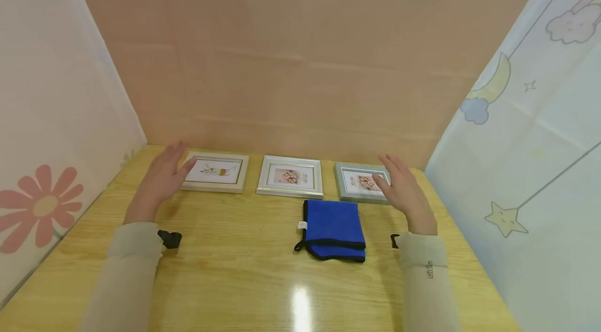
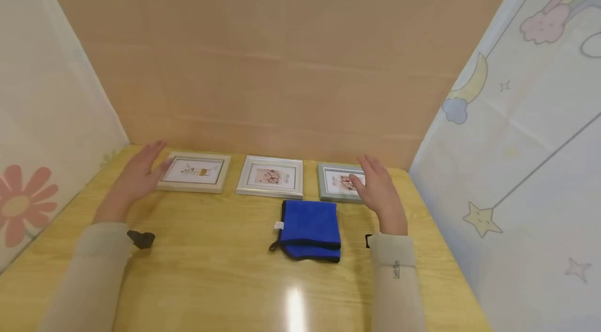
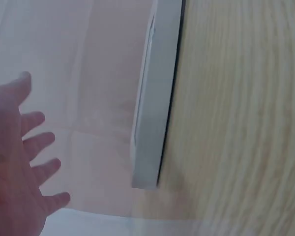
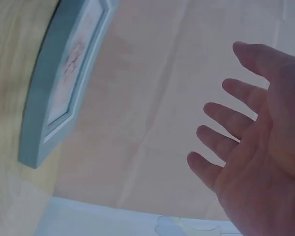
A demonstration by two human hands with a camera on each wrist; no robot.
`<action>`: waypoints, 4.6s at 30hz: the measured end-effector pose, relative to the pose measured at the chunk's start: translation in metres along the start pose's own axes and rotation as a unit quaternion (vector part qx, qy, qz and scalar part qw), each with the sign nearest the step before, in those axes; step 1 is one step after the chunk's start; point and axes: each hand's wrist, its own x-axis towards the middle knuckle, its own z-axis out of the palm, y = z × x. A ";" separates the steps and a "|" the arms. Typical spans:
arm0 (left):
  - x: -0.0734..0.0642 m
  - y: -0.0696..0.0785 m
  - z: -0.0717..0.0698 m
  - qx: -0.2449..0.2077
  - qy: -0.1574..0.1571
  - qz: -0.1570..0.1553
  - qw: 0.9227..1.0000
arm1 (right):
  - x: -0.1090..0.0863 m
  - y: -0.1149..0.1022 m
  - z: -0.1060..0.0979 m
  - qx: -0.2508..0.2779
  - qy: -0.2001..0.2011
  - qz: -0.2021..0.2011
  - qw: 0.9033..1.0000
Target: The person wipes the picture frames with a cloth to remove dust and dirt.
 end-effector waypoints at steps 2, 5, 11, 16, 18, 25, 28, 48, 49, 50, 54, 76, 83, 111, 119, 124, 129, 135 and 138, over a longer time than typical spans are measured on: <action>0.001 -0.004 0.002 -0.030 0.007 -0.015 0.999 | 0.000 -0.010 -0.004 0.020 -0.014 -0.004 1.000; 0.001 -0.011 0.005 -0.079 0.002 -0.053 0.995 | 0.000 -0.027 -0.006 0.030 -0.031 -0.022 0.999; -0.004 -0.021 0.012 -0.145 -0.026 -0.121 0.982 | -0.008 -0.063 0.008 0.050 -0.136 -0.070 0.987; -0.010 -0.027 0.020 -0.152 -0.012 -0.151 0.977 | -0.017 -0.082 0.024 0.054 -0.241 -0.083 0.966; -0.012 -0.029 0.023 -0.150 -0.006 -0.155 0.976 | -0.021 -0.086 0.032 0.046 -0.261 -0.078 0.961; -0.009 -0.031 0.027 -0.128 0.022 -0.150 0.980 | -0.028 -0.102 0.055 0.000 -0.314 -0.019 0.949; -0.008 -0.031 0.027 -0.130 0.024 -0.161 0.978 | -0.030 -0.109 0.061 -0.029 -0.316 -0.002 0.948; -0.001 -0.023 0.027 -0.129 0.023 -0.257 0.958 | -0.032 -0.124 0.079 -0.056 -0.275 0.012 0.960; 0.000 -0.023 0.027 -0.132 0.025 -0.262 0.956 | -0.032 -0.124 0.080 -0.056 -0.267 0.010 0.962; 0.000 -0.024 0.027 -0.135 0.028 -0.264 0.955 | -0.032 -0.123 0.081 -0.055 -0.260 0.008 0.964; 0.000 -0.023 0.029 -0.142 0.035 -0.267 0.953 | -0.030 -0.121 0.081 -0.050 -0.241 0.003 0.969; 0.006 -0.032 0.031 -0.112 0.041 -0.264 0.957 | 0.100 -0.210 0.075 0.006 -0.082 -0.177 0.981; -0.002 -0.034 0.033 -0.133 0.038 -0.275 0.952 | 0.146 -0.269 0.152 -0.136 -0.121 -0.219 0.959; -0.011 -0.019 0.038 -0.128 0.043 -0.307 0.942 | 0.152 -0.301 0.170 -0.230 -0.211 -0.175 0.934; -0.011 -0.020 0.034 -0.106 0.041 -0.302 0.947 | 0.162 -0.330 0.199 -0.244 -0.188 -0.191 0.932; -0.009 -0.026 0.040 -0.105 0.045 -0.301 0.947 | 0.163 -0.337 0.211 -0.227 -0.182 -0.207 0.934; -0.016 -0.031 0.035 -0.107 0.058 -0.311 0.943 | 0.161 -0.334 0.209 -0.213 -0.192 -0.196 0.938; -0.016 -0.029 0.026 -0.125 0.069 -0.318 0.937 | 0.166 -0.322 0.196 -0.218 -0.179 -0.164 0.945; -0.016 -0.028 0.023 -0.130 0.067 -0.325 0.934 | 0.161 -0.318 0.187 -0.213 -0.202 -0.168 0.941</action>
